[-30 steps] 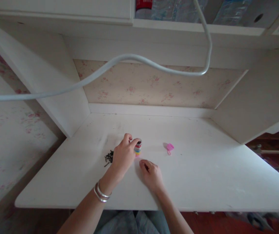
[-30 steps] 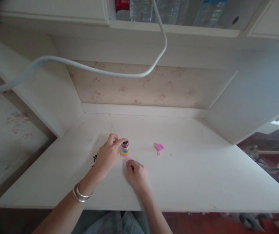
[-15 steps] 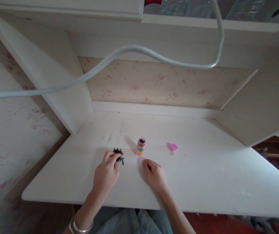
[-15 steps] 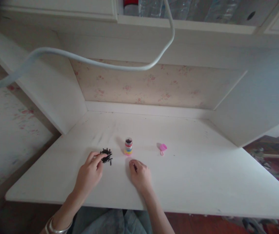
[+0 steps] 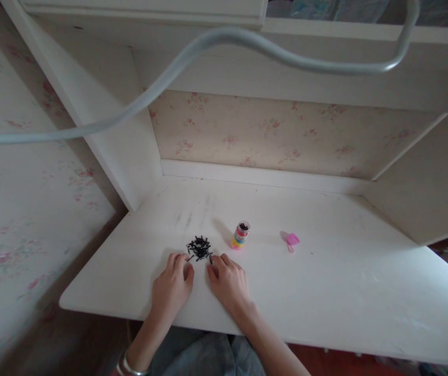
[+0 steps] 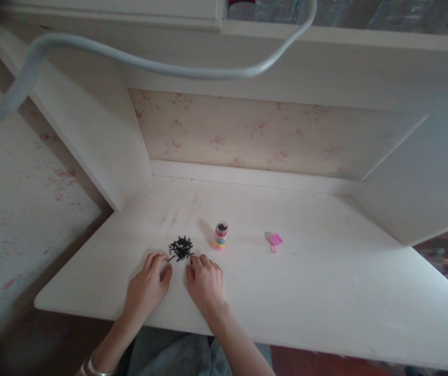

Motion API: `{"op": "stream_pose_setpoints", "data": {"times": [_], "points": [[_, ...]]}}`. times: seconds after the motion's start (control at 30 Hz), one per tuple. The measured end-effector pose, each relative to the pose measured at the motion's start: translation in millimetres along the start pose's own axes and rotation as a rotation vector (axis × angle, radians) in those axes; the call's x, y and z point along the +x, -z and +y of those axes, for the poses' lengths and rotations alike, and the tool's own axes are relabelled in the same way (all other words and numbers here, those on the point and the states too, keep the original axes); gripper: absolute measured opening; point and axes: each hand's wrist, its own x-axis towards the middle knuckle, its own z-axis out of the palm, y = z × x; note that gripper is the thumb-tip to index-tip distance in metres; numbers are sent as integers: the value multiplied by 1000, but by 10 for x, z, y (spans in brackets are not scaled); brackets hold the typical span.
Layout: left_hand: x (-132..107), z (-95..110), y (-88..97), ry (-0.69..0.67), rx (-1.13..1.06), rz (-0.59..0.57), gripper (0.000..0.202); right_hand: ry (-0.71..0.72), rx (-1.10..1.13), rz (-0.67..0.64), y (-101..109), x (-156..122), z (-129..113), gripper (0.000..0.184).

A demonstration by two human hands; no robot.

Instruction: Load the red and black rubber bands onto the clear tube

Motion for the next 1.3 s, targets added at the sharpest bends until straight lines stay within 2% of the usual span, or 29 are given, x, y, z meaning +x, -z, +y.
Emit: {"op": "stream_pose_setpoints", "data": {"times": [0.17, 0.3, 0.4, 0.5, 0.63, 0.7, 0.83, 0.97, 1.13, 1.3], "points": [[51, -57, -23, 19, 46, -24, 20, -26, -64, -19, -103, 70, 19, 24], [41, -64, -27, 6, 42, -20, 20, -40, -5, -8, -32, 16, 42, 25], [21, -72, -26, -1, 25, -5, 21, -41, 172, 70, 168, -31, 35, 29], [13, -100, -41, 18, 3, 22, 22, -44, 371, 215, 469, 4, 78, 32], [20, -152, -83, 36, -51, 61, 22, -198, 528, 415, 828, 218, 254, 34], [23, -172, -104, 27, -77, 74, 22, -227, 546, 448, 921, 345, 346, 37], [28, -187, -127, 24, -100, 91, 23, -149, 447, 398, 942, 513, 436, 37], [34, -187, -129, 28, -112, 77, 23, -45, 335, 420, 887, 569, 453, 33], [43, -181, -111, 33, -95, 46, 23, -16, 275, 398, 842, 583, 486, 29], [50, -177, -115, 33, -85, 51, 22, -14, 292, 423, 887, 580, 477, 26]]}}
